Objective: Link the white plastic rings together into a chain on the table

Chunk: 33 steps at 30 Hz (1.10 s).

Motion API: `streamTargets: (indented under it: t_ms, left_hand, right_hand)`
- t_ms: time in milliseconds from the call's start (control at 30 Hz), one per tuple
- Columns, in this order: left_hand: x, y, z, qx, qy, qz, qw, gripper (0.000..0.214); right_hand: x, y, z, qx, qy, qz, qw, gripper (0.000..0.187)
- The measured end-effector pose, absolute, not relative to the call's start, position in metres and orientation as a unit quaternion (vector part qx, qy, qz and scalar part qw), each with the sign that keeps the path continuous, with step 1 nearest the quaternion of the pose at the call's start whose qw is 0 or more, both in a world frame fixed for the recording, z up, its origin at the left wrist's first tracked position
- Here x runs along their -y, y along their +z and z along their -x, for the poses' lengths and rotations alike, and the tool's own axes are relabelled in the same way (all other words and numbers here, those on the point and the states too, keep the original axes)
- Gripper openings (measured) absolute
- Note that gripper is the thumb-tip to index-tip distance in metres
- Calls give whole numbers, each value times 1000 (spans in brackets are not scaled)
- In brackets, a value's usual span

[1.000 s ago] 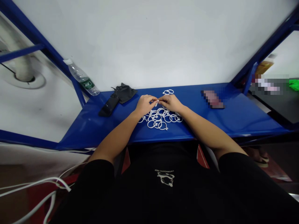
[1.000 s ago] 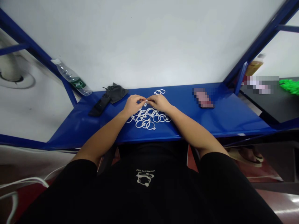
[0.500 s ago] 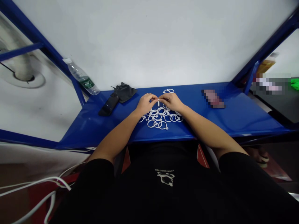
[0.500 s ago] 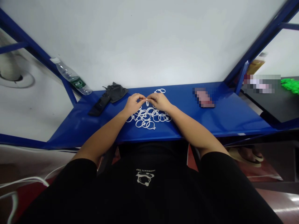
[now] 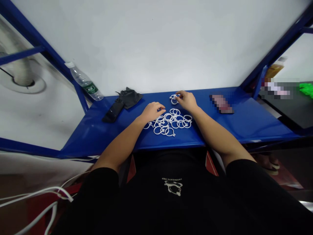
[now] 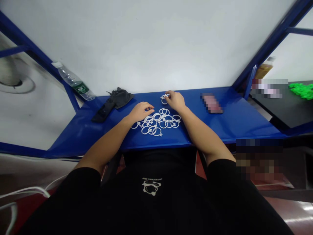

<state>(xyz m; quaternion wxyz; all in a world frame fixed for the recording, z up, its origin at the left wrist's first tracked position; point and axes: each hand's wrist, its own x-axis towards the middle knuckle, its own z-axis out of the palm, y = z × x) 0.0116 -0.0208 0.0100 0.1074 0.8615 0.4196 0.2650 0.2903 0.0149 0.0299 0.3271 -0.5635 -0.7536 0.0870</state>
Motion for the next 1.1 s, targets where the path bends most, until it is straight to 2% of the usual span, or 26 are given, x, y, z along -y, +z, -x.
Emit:
streamTargets:
  t_ms: [100, 233, 467, 767, 833, 933, 1033, 1100]
  left_hand:
    - [22, 10, -12, -419, 258, -864, 110, 17]
    - [23, 10, -13, -416, 250, -867, 112, 16]
    - [26, 12, -14, -416, 239, -869, 124, 17]
    - [29, 16, -15, -416, 230, -870, 129, 18]
    - [29, 15, -15, -412, 237, -870, 130, 17]
    - [28, 13, -14, -403, 256, -868, 134, 18]
    - [28, 10, -15, -392, 295, -862, 127, 31]
    - [27, 9, -15, -386, 329, -855, 109, 35]
  right_hand:
    - [-13, 36, -294, 831, 133, 469, 266, 27]
    - [-8, 36, -291, 885, 166, 381, 210, 31]
    - [-6, 36, -287, 894, 160, 384, 165, 21]
    - [1, 43, -287, 883, 197, 409, 117, 28]
    - [0, 42, -287, 881, 192, 413, 127, 25]
    - [1, 40, -285, 870, 169, 422, 190, 21]
    - [5, 35, -277, 853, 150, 425, 266, 24]
    - [8, 32, -270, 850, 140, 421, 285, 25]
